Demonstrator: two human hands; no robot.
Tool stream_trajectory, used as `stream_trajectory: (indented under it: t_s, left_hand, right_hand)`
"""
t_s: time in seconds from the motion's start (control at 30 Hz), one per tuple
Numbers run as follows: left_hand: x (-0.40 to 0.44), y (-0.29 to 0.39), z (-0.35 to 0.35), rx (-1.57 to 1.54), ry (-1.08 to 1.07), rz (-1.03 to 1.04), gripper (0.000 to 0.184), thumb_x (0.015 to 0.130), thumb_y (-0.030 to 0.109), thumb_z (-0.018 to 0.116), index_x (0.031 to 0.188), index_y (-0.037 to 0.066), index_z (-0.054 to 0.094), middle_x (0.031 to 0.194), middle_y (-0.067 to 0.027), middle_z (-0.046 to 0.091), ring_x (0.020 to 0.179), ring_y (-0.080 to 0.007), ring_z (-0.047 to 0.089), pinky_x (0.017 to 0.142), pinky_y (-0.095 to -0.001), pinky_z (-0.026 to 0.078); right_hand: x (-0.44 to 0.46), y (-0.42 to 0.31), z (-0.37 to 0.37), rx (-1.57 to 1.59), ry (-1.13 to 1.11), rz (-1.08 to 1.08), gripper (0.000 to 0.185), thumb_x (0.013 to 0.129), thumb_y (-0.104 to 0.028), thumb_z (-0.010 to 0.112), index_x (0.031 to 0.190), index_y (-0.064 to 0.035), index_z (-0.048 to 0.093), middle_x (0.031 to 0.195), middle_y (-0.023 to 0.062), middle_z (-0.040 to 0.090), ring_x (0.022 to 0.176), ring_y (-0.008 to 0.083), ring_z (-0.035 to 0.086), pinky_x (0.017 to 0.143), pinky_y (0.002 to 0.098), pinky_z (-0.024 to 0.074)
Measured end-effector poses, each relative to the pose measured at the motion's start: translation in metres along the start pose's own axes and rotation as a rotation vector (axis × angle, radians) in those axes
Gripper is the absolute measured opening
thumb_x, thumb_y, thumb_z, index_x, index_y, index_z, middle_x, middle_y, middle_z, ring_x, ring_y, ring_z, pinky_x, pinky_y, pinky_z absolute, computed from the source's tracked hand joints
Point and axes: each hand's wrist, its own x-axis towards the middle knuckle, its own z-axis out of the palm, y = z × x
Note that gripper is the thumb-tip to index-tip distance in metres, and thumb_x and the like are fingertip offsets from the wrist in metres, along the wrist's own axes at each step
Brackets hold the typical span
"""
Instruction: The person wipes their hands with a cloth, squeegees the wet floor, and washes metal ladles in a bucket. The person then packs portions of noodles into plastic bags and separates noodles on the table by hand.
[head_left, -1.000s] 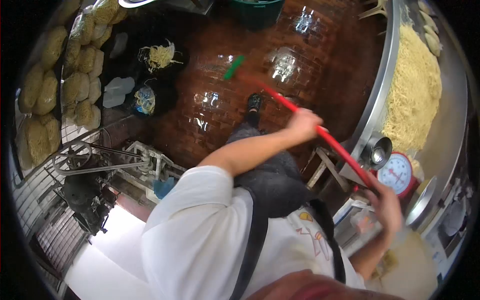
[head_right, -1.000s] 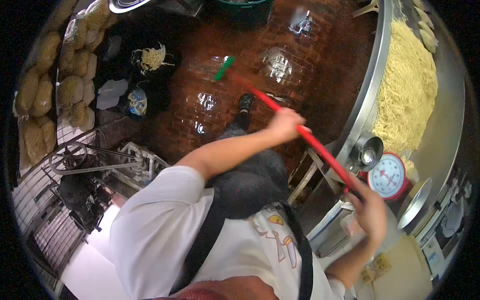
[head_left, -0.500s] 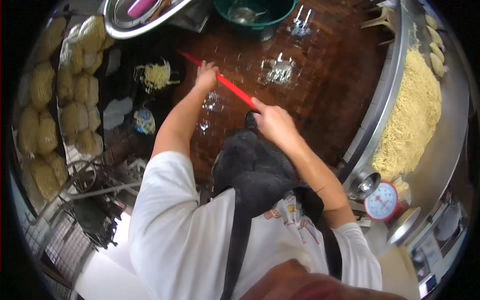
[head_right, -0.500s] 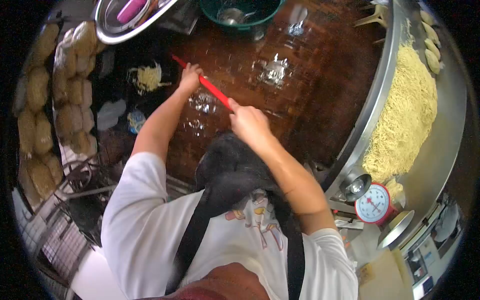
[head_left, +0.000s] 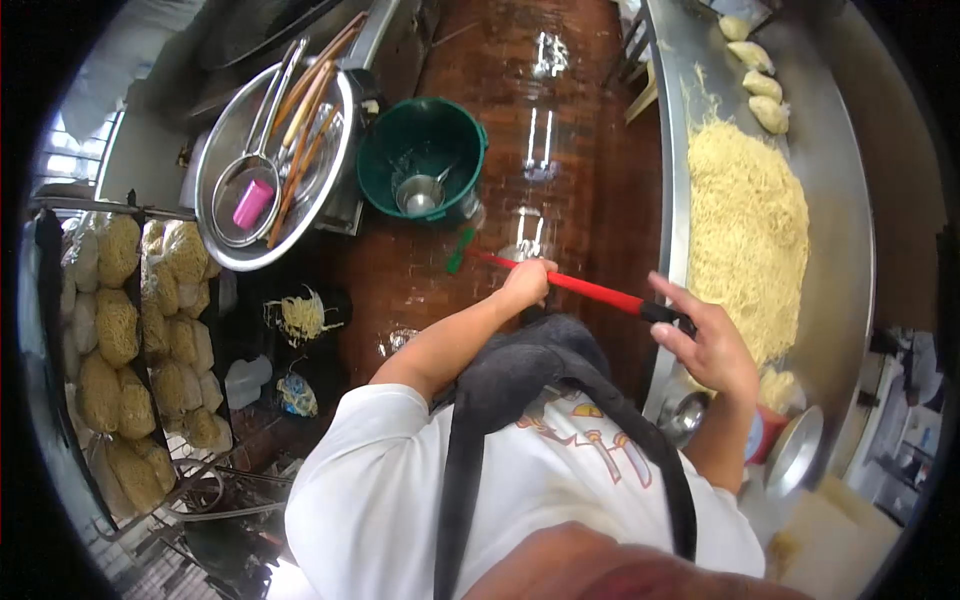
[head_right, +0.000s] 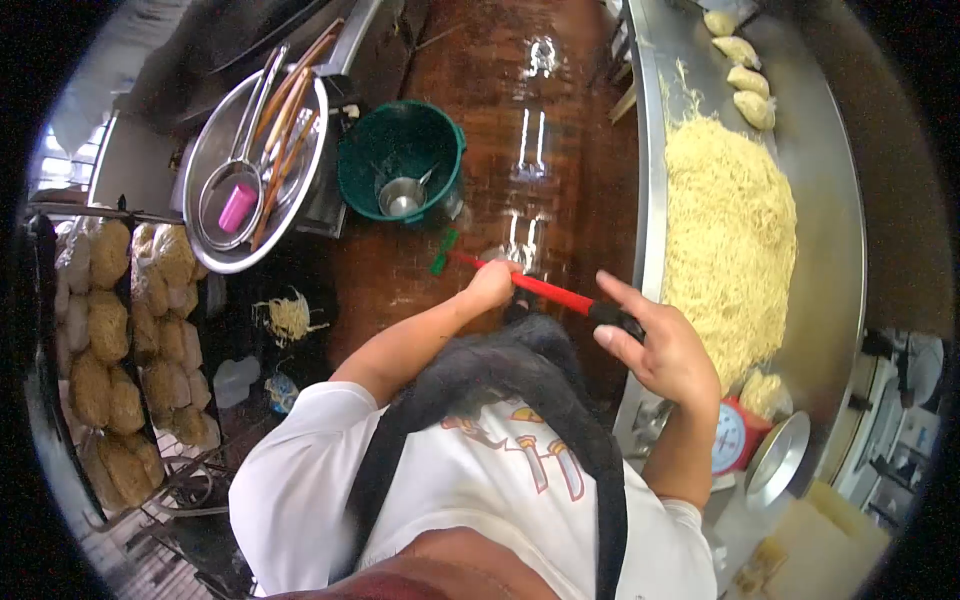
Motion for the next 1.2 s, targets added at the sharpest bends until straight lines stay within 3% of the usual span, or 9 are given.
stream_trajectory:
  t_s: [0.03,0.13,0.33,0.4,0.53,0.63,0.67,0.87,1.2]
  left_hand:
    - [0.025,0.009,-0.009,-0.006,0.001,0.007,0.009,0.075,0.004,0.065,0.082,0.01,0.068,0.083,-0.0185,0.068,0.087,-0.0417,0.065,0.074,-0.0513,0.05]
    - [0.092,0.041,-0.058,0.005,0.074,0.07,0.007,0.077,0.007,0.068,0.083,0.009,0.068,0.081,-0.0187,0.068,0.082,-0.04,0.066,0.072,-0.0479,0.051]
    - [0.181,0.092,-0.149,-0.28,0.213,-0.016,0.006,0.079,0.0,0.062,0.077,0.005,0.064,0.073,-0.0116,0.067,0.073,-0.0254,0.067,0.069,-0.0369,0.053]
    - [0.222,0.06,-0.168,-0.2,0.256,0.155,0.009,0.079,-0.005,0.059,0.076,0.003,0.063,0.075,-0.0097,0.066,0.076,-0.0235,0.066,0.073,-0.0352,0.053]
    - [0.288,0.017,-0.233,-0.316,0.353,0.133,0.014,0.074,-0.012,0.059,0.075,0.002,0.061,0.082,-0.0075,0.066,0.089,-0.0208,0.066,0.08,-0.0339,0.052]
    - [0.338,-0.018,-0.299,-0.44,0.502,0.033,0.019,0.072,-0.011,0.057,0.081,0.004,0.064,0.078,-0.0057,0.067,0.078,-0.018,0.065,0.071,-0.0325,0.051]
    - [0.349,-0.021,-0.328,-0.675,0.498,-0.046,0.021,0.071,-0.012,0.056,0.081,0.005,0.06,0.08,-0.0066,0.068,0.081,-0.0197,0.066,0.074,-0.0337,0.052]
    - [0.447,-0.122,-0.455,-0.832,0.834,-0.294,0.028,0.063,-0.018,0.061,0.082,0.004,0.062,0.088,-0.0097,0.071,0.088,-0.0232,0.066,0.083,-0.0372,0.051]
    - [0.571,-0.271,-0.579,-0.627,1.196,-0.709,0.019,0.074,-0.005,0.068,0.085,0.011,0.067,0.08,-0.0054,0.067,0.075,-0.0201,0.064,0.065,-0.0359,0.051]
  right_hand:
    - [0.007,0.007,-0.02,0.16,-0.059,0.037,0.075,0.088,-0.015,0.075,0.153,-0.0117,0.04,0.099,0.0155,0.07,0.08,0.0274,0.067,0.076,0.0368,0.0527]
    - [0.041,0.045,-0.055,0.376,-0.037,0.02,0.079,0.087,-0.015,0.076,0.155,-0.0122,0.036,0.088,0.0119,0.066,0.07,0.0218,0.06,0.071,0.0339,0.051]
    - [0.13,0.097,-0.107,-0.138,-0.063,-0.042,0.062,0.089,-0.017,0.073,0.145,-0.0063,0.048,0.091,0.0145,0.067,0.079,0.032,0.064,0.074,0.0399,0.0519]
    - [0.157,0.103,-0.121,-0.083,-0.157,-0.094,0.061,0.089,-0.018,0.072,0.145,-0.0065,0.049,0.091,0.0142,0.068,0.081,0.0328,0.065,0.074,0.0404,0.0519]
    - [0.219,0.114,-0.151,-0.023,-0.255,-0.057,0.06,0.09,-0.018,0.072,0.144,-0.0078,0.049,0.089,0.013,0.068,0.078,0.0324,0.064,0.072,0.04,0.052]
    - [0.271,0.132,-0.17,-0.096,-0.224,0.015,0.059,0.091,-0.016,0.072,0.145,-0.0086,0.049,0.085,0.011,0.067,0.07,0.0255,0.06,0.069,0.0359,0.0509]
    - [0.29,0.133,-0.179,-0.112,-0.229,0.05,0.059,0.091,-0.016,0.072,0.145,-0.0088,0.049,0.085,0.0108,0.067,0.068,0.0239,0.059,0.069,0.035,0.0505]
    - [0.391,0.17,-0.217,-0.108,-0.162,0.232,0.056,0.094,-0.011,0.068,0.146,-0.0086,0.05,0.086,0.0072,0.064,0.061,0.0134,0.054,0.063,0.03,0.0488]
    - [0.527,0.254,-0.289,-0.094,-0.266,0.288,0.052,0.096,-0.016,0.067,0.144,-0.0049,0.051,0.084,0.0064,0.064,0.066,0.0125,0.059,0.064,0.0292,0.0507]
